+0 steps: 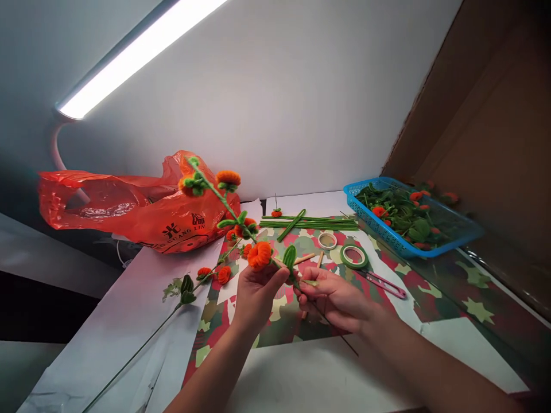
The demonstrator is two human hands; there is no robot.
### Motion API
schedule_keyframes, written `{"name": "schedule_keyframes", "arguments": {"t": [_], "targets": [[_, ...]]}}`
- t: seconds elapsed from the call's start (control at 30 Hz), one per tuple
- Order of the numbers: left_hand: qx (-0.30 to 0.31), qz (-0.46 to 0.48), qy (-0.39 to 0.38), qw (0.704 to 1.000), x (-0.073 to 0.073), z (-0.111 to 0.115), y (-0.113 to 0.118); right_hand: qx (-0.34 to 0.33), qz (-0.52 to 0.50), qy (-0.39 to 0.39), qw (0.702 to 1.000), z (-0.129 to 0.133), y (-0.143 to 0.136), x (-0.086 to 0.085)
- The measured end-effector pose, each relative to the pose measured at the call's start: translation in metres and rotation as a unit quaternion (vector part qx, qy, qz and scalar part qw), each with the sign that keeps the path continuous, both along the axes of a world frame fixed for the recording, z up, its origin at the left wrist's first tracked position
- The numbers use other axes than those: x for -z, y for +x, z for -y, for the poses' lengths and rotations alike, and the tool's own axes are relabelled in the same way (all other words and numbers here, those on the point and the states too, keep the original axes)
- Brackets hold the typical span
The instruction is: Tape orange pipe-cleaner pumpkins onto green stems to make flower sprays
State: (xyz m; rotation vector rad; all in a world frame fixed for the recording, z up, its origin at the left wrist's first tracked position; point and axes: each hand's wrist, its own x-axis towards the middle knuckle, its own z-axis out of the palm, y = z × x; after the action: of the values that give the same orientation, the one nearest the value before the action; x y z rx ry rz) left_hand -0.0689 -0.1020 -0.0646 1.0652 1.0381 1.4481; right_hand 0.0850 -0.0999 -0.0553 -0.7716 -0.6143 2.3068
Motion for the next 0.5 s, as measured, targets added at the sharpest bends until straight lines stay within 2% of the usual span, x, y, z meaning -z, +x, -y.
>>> {"name": "schedule_keyframes", "arguments": {"t": [0.13,0.2,0.37,0.5], "targets": [[0.015,0.046,0.004,0.999,0.0049,0.0002,-0.0008,0.117,0.069,0.076,0.988,0.0035,-0.005,-0.0048],[0.043,0.059,0.022,0.997,0.0053,0.0009,-0.0013,0.141,0.072,0.085,0.984,0.0046,-0.0069,-0.0047],[0.06,0.015,0.068,0.996,0.0037,0.001,-0.0024,0.119,0.056,0.059,0.99,0.0061,-0.0063,-0.0019],[0.071,-0.014,0.022,0.997,0.007,0.0009,-0.0061,0.103,0.046,0.045,0.993,0.0083,-0.0057,-0.0017]]}}
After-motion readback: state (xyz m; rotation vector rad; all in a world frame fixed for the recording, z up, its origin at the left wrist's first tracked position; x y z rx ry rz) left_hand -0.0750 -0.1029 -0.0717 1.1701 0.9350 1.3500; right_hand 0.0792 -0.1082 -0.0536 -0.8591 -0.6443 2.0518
